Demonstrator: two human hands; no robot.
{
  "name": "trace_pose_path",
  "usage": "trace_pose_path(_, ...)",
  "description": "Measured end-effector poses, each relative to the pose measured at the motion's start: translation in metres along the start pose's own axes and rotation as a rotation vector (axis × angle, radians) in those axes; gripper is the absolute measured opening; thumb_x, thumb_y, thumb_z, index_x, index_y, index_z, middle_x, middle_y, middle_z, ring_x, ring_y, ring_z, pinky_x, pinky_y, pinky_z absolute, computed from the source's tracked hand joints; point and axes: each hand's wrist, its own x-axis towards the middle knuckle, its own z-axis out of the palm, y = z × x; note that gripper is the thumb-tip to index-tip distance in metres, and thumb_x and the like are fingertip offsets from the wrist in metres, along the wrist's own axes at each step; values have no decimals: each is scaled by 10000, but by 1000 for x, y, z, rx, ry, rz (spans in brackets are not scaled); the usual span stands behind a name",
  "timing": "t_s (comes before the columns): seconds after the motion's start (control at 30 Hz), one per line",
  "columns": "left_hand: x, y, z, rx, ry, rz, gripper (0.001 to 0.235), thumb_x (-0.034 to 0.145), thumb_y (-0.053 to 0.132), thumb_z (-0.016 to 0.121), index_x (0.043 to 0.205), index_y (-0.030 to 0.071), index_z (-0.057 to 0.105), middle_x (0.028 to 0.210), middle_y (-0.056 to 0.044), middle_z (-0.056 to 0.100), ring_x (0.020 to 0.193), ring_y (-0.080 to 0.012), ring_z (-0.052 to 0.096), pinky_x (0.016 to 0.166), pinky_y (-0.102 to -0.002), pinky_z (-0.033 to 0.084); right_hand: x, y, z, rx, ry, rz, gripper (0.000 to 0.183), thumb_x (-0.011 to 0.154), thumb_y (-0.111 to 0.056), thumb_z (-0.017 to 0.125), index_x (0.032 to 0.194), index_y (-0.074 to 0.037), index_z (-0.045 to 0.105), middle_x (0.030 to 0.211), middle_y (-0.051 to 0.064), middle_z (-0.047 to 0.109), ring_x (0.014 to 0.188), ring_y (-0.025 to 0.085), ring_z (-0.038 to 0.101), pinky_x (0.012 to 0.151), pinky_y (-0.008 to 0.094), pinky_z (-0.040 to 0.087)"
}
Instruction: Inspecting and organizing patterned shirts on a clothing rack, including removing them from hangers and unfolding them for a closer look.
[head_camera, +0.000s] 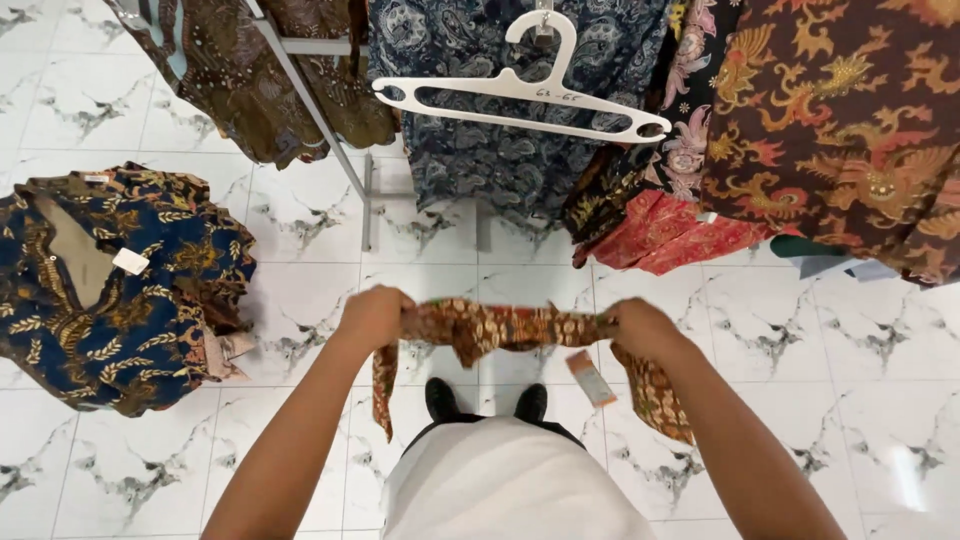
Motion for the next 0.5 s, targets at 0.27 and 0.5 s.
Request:
trace_pose_path(0.27,-38,29,-24,-150,977,614,177,906,31,624,984,73,777,1010,-146,723,879,-365,685,783,-464,540,-8,-6,19,182,758,-539,373,912,-96,654,1275,-81,738,1101,204,581,966,345,583,826,421,527)
trace_pose_path(0.5,-64,-2,42,-252,-422,140,268,942,349,679,964,125,824,930,-154,788,1018,-400,720,981,-507,531,-29,-6,49,84,-382,-169,470,971,-369,595,1310,-58,693,1273,208,685,1192,348,656,1003,401,546)
